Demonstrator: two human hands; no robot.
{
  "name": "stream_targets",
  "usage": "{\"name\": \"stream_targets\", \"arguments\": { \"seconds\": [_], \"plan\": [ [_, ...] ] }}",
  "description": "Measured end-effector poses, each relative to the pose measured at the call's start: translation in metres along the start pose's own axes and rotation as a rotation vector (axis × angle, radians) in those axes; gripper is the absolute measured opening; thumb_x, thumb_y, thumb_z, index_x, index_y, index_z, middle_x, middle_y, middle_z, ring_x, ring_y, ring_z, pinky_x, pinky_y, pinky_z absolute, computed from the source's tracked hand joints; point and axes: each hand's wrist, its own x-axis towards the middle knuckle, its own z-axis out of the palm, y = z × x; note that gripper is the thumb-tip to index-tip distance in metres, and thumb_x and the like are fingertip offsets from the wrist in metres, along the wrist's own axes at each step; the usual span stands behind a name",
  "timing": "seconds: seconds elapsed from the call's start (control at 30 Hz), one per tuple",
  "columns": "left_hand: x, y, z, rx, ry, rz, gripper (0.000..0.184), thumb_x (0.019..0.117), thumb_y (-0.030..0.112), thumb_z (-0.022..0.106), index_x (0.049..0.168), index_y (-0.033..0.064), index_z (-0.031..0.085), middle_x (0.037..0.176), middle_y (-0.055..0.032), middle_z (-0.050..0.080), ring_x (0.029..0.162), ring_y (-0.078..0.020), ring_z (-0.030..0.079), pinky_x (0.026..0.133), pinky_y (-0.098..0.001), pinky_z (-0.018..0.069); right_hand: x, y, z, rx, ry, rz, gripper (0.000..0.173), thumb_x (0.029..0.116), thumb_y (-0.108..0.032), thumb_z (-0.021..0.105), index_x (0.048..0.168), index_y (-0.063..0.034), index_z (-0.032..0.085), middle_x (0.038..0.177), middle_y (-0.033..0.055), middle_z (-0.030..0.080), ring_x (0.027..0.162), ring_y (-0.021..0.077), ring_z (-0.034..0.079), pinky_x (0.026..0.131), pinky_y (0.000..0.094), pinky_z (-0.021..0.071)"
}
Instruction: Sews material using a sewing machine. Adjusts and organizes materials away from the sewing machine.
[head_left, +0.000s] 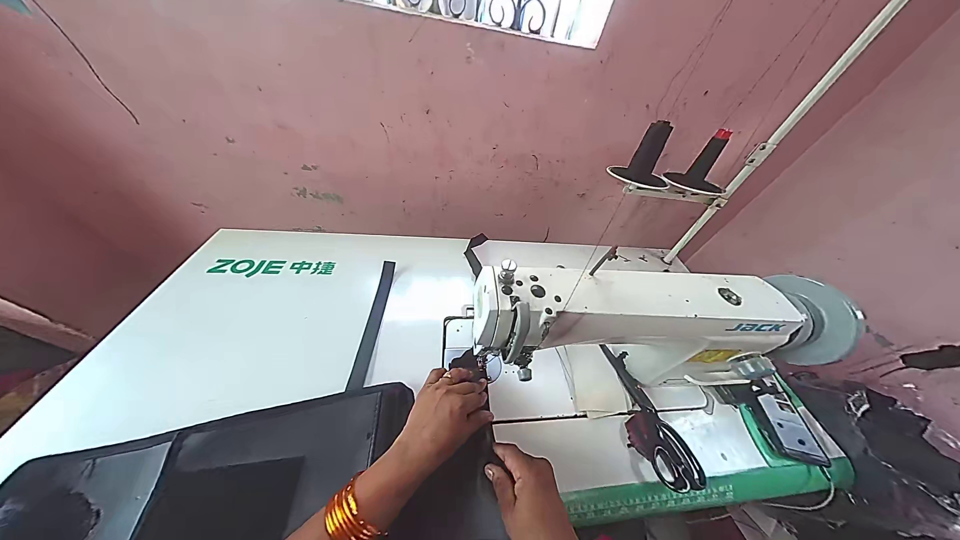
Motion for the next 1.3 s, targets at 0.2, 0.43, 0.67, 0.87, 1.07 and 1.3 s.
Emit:
{"name": "stream_targets", "arguments": {
  "seconds": [0.2, 0.43, 0.67, 0.87, 1.07, 1.3],
  "plan": [
    [0.015, -0.016, 0.000, -0.081, -0.020, -0.016, 0.025, 0.0927, 0.033, 0.072, 0.093, 0.0097, 0.081, 0.107, -0.0084, 0.075, 0.111, -0.0287, 0.069, 0.097, -0.0482, 0.0551, 0.023, 0.013, 0.012, -0.059, 0.176, -0.129, 0.018, 0.0891, 0.000, 0.059, 0.095, 0.0053, 0.075, 0.076, 0.0164, 0.073, 0.069, 0.0287, 0.073, 0.065, 0.0435, 0.0593],
    [0.051, -0.037, -0.015, -0.158, -0.136, -0.135, 0.037, 0.0890, 0.034, 0.078, 0.087, -0.0031, 0.073, 0.104, -0.0185, 0.072, 0.108, -0.0346, 0.068, 0.095, -0.0505, 0.0533, 0.066, 0.012, 0.009, -0.072, 0.131, -0.100, 0.020, 0.0932, 0.000, 0.056, 0.098, 0.0047, 0.075, 0.081, 0.0167, 0.073, 0.076, 0.0295, 0.073, 0.073, 0.0453, 0.0591],
    [0.016, 0.016, -0.040, 0.095, 0.137, -0.179, 0.021, 0.0911, 0.025, 0.072, 0.088, 0.0057, 0.077, 0.098, -0.0114, 0.075, 0.099, -0.0334, 0.071, 0.082, -0.0519, 0.0575, 0.075, 0.003, 0.000, -0.145, 0.002, -0.050, 0.021, 0.0965, -0.003, 0.055, 0.101, 0.0054, 0.074, 0.085, 0.0197, 0.073, 0.082, 0.0344, 0.073, 0.078, 0.0502, 0.0574],
    [-0.062, 0.079, -0.008, -0.007, 0.025, -0.459, 0.045, 0.0985, 0.029, 0.062, 0.129, -0.0031, 0.069, 0.141, -0.0207, 0.062, 0.135, -0.0420, 0.056, 0.111, -0.0614, 0.0412, 0.078, 0.002, 0.005, -0.164, 0.027, -0.070, 0.022, 0.0949, 0.000, 0.055, 0.104, 0.0060, 0.074, 0.087, 0.0199, 0.074, 0.084, 0.0344, 0.073, 0.079, 0.0490, 0.0579],
    [-0.053, 0.063, 0.007, 0.082, 0.124, -0.446, 0.048, 0.0959, 0.032, 0.063, 0.127, -0.0029, 0.070, 0.141, -0.0194, 0.063, 0.134, -0.0403, 0.057, 0.110, -0.0606, 0.0434, 0.100, -0.008, 0.003, -0.196, -0.035, -0.005, 0.024, 0.0988, -0.003, 0.052, 0.107, 0.0047, 0.073, 0.092, 0.0197, 0.074, 0.088, 0.0335, 0.073, 0.081, 0.0484, 0.0560],
    [-0.050, 0.066, 0.022, 0.206, 0.252, -0.436, 0.038, 0.0973, 0.023, 0.059, 0.125, 0.0013, 0.073, 0.127, -0.0147, 0.072, 0.121, -0.0325, 0.069, 0.102, -0.0479, 0.0536, 0.114, 0.008, -0.020, 0.347, -0.179, 0.306, 0.022, 0.1011, -0.007, 0.059, 0.120, 0.0034, 0.062, 0.109, 0.0140, 0.066, 0.098, 0.0179, 0.063, 0.091, 0.0338, 0.0506]
  ]
}}
